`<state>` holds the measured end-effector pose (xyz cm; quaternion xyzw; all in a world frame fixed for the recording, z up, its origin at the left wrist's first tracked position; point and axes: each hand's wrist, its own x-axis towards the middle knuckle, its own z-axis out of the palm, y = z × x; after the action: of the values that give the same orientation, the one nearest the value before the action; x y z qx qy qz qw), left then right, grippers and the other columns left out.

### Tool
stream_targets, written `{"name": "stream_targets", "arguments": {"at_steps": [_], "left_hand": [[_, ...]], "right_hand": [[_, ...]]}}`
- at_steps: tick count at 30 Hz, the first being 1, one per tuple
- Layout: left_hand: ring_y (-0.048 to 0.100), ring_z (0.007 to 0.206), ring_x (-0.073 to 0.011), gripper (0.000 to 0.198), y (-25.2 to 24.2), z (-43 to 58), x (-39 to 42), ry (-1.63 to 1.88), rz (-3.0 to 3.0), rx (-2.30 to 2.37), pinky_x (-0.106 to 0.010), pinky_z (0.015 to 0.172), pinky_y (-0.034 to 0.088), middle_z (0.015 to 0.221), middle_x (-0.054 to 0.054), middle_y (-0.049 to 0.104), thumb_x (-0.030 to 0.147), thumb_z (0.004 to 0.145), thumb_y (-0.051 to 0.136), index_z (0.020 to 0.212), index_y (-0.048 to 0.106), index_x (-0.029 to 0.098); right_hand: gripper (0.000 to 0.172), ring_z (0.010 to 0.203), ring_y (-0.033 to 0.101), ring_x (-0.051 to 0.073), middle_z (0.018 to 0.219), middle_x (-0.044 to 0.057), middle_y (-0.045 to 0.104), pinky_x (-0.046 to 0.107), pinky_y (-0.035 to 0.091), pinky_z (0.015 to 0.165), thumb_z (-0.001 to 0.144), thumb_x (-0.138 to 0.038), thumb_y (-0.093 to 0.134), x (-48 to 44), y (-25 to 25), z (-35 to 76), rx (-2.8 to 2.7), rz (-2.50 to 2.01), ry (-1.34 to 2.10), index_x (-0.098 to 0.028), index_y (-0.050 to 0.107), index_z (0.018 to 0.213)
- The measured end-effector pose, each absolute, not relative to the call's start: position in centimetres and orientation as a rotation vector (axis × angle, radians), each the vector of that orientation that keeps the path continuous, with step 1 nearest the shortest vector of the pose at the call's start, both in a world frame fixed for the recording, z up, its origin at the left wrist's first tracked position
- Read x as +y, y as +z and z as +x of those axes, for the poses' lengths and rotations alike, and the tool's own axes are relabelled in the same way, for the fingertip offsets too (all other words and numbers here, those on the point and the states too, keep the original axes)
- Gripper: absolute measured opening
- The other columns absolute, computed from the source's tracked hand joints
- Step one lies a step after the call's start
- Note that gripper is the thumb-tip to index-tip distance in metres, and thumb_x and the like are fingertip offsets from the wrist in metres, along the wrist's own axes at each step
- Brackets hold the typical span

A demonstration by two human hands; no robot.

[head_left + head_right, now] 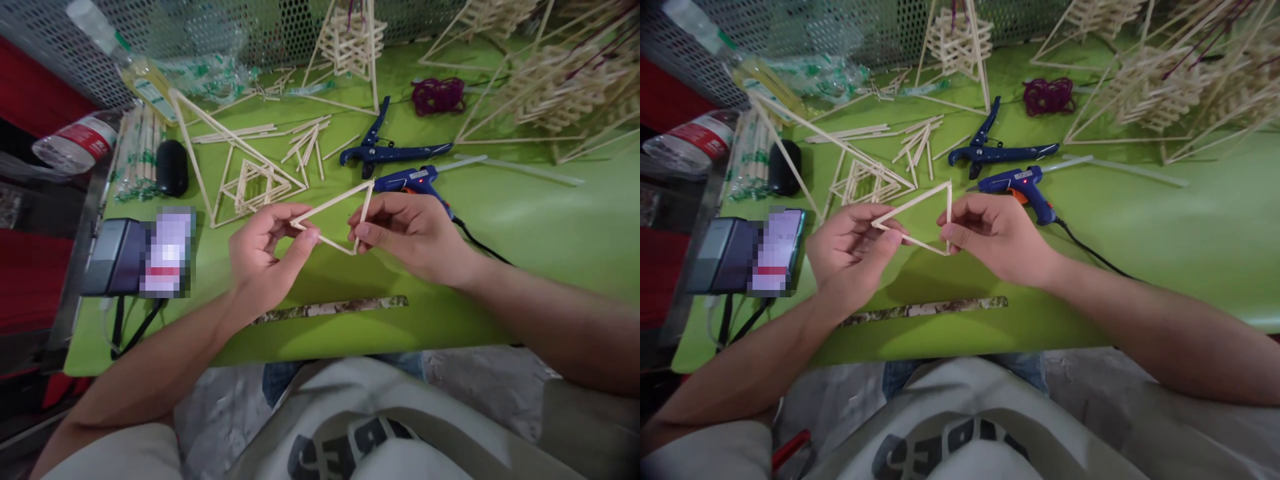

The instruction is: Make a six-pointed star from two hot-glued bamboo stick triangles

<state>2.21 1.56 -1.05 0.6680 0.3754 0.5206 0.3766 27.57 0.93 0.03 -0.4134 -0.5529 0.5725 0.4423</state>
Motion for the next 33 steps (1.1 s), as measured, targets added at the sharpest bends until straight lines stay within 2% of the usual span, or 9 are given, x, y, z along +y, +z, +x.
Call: {"name": "stream_targets", "arguments": {"at_steps": [4, 11, 16, 23, 26, 30, 33], "left_hand": [[0.088, 0.084, -0.0156, 0.022, -1.2, 2.3, 1.5, 1.413, 1.684, 0.987, -0.025, 0.076, 0.073, 0.100, -0.004, 0.090, 0.029, 0.104, 0.094, 0.123, 0.085, 0.022], [0.089, 0.084, -0.0184, 0.016, -1.2, 2.3, 1.7, 1.478, 1.673, 0.981, -0.030, 0.074, 0.074, 0.095, -0.003, 0.089, 0.038, 0.108, 0.090, 0.118, 0.087, 0.025], [0.087, 0.083, -0.0182, 0.018, -1.5, 2.0, 1.7, 1.457, 1.702, 1.041, -0.031, 0.074, 0.074, 0.098, -0.002, 0.088, 0.044, 0.110, 0.087, 0.116, 0.087, 0.027], [0.085, 0.081, -0.0163, 0.012, -1.5, 1.7, 1.7, 1.502, 1.723, 1.098, -0.029, 0.074, 0.072, 0.094, 0.000, 0.088, 0.038, 0.108, 0.091, 0.112, 0.090, 0.027], [0.084, 0.080, -0.0161, 0.014, -1.4, 1.6, 1.9, 1.463, 1.706, 1.099, -0.030, 0.074, 0.072, 0.092, 0.000, 0.087, 0.040, 0.107, 0.091, 0.112, 0.090, 0.027], [0.085, 0.080, -0.0164, 0.017, -1.3, 1.6, 2.0, 1.458, 1.676, 1.044, -0.031, 0.075, 0.073, 0.094, -0.001, 0.089, 0.042, 0.106, 0.094, 0.113, 0.091, 0.028], [0.084, 0.079, -0.0171, 0.024, -1.2, 1.8, 2.1, 1.462, 1.690, 0.997, -0.032, 0.074, 0.073, 0.097, -0.003, 0.089, 0.048, 0.103, 0.096, 0.108, 0.090, 0.026]], "right_hand": [[0.026, 0.074, 0.078, 0.017, 0.092, 0.002, 0.083, 0.033, 0.071, 0.071, 0.096, -0.041, 0.100, 0.8, -0.2, 27.5, -1.363, -1.031, 1.370, -0.024, 0.081, 0.094], [0.029, 0.073, 0.078, 0.018, 0.089, 0.001, 0.082, 0.036, 0.074, 0.073, 0.093, -0.048, 0.104, 0.8, -0.4, 27.3, -1.333, -1.022, 1.335, -0.028, 0.083, 0.092], [0.026, 0.074, 0.079, 0.017, 0.092, 0.001, 0.084, 0.034, 0.073, 0.073, 0.093, -0.044, 0.104, 0.6, -0.7, 27.4, -1.344, -1.024, 1.280, -0.027, 0.083, 0.094], [0.018, 0.077, 0.080, 0.017, 0.096, 0.002, 0.085, 0.034, 0.073, 0.076, 0.097, -0.037, 0.100, 0.2, -1.1, 27.5, -1.397, -0.998, 1.205, -0.027, 0.085, 0.096], [0.019, 0.076, 0.080, 0.018, 0.094, 0.002, 0.084, 0.036, 0.073, 0.076, 0.098, -0.040, 0.099, 0.2, -1.0, 27.4, -1.396, -1.013, 1.193, -0.028, 0.086, 0.094], [0.024, 0.072, 0.079, 0.019, 0.087, 0.001, 0.083, 0.036, 0.072, 0.071, 0.093, -0.044, 0.104, 0.3, -0.9, 27.2, -1.346, -1.024, 1.197, -0.028, 0.087, 0.094], [0.024, 0.073, 0.080, 0.020, 0.086, 0.003, 0.084, 0.039, 0.074, 0.072, 0.095, -0.048, 0.102, 0.5, -0.9, 27.4, -1.299, -1.037, 1.228, -0.028, 0.087, 0.096]]}}
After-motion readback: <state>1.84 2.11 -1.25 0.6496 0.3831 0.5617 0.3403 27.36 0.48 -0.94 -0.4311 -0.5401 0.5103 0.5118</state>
